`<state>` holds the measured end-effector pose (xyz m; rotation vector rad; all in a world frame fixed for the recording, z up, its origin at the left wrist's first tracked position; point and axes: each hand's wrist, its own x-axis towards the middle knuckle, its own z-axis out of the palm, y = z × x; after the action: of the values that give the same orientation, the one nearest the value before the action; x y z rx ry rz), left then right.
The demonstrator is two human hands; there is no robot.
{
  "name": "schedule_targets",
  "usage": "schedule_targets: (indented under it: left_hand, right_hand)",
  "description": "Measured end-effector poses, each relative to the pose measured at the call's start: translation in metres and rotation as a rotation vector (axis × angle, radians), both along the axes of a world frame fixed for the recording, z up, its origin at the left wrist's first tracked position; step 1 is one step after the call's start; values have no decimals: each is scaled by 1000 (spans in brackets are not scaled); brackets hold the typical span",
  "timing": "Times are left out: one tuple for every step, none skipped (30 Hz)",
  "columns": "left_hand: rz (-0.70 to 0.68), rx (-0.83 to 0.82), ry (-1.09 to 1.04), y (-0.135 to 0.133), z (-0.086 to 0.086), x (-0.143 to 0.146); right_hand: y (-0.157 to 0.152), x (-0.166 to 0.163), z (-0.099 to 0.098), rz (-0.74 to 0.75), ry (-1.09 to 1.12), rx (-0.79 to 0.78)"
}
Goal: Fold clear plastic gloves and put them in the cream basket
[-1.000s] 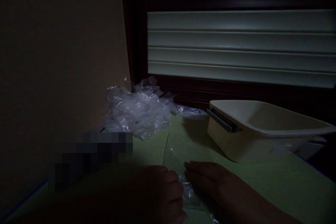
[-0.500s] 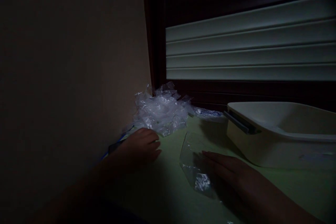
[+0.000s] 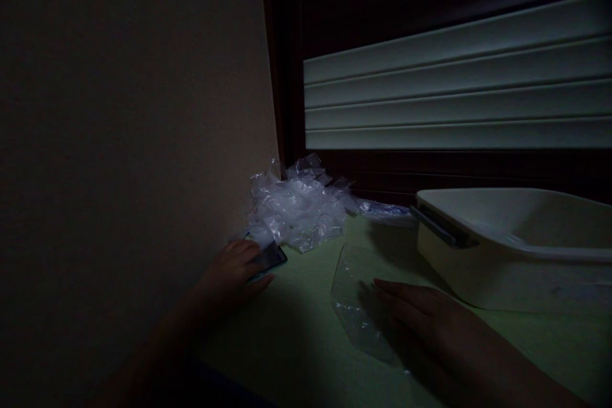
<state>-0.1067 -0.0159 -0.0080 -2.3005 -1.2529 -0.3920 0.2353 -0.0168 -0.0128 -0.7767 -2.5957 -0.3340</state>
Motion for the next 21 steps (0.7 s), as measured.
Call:
schedule_targets:
  left_hand:
    - [3, -8, 4, 0, 0, 1]
    - [1, -7, 4, 0, 0, 2]
    - [-2, -5, 4, 0, 0, 2]
    - [-6, 1, 3, 0, -1, 3]
    - [-10, 9, 2, 0, -1, 3]
    - [-16, 19, -1, 0, -1, 3]
    - [-23, 27, -6, 0, 0, 4]
    - [-32, 37, -11, 0, 1, 5]
    - [-41, 48, -13, 1, 2, 6]
    - [-56, 65, -13, 1, 4, 8]
    - [-74, 82, -7, 2, 6, 11]
    - [-103, 100, 4, 2, 8, 16]
    - [-141, 112, 14, 2, 11, 23]
    - [-177, 108, 24, 2, 13, 32]
    - [-233, 99, 28, 1, 15, 44]
    - [-271, 65, 12, -1, 17, 58]
    - [-298, 21, 18, -4, 19, 73]
    - [-309, -22, 41, -8, 19, 89]
    - [-292, -65, 73, -12, 18, 105]
    - [-306, -95, 89, -16, 16, 120]
    - [-390, -111, 83, -19, 13, 133]
  right_hand:
    - [0, 0, 0, 2, 0, -7]
    - [-1, -1, 1, 3, 3, -11]
    - [-1, -1, 1, 2, 8, -12]
    - [-1, -1, 1, 1, 14, -13]
    - [-1, -1, 1, 1, 20, -16]
    - [-1, -1, 1, 2, 22, -22]
    - [-1, 0, 1, 1, 27, -28]
    - [-1, 0, 0, -3, 33, -36]
    - [-1, 0, 0, -7, 37, -47]
    - [-1, 0, 0, -13, 40, -63]
    - [-1, 0, 1, -25, 40, -83]
    - [-2, 0, 3, -39, 38, -108]
    - [-2, 0, 4, -51, 37, -139]
    - [-3, -1, 7, -61, 39, -177]
    - [-3, -1, 10, -68, 44, -214]
    - [-3, -2, 12, -68, 55, -250]
    - [-3, -2, 15, -65, 67, -282]
    - [-2, -2, 17, -65, 80, -307]
    - [-1, -2, 19, -70, 88, -327]
    - [0, -1, 20, -85, 92, -341]
    - [1, 0, 22, -105, 93, -349]
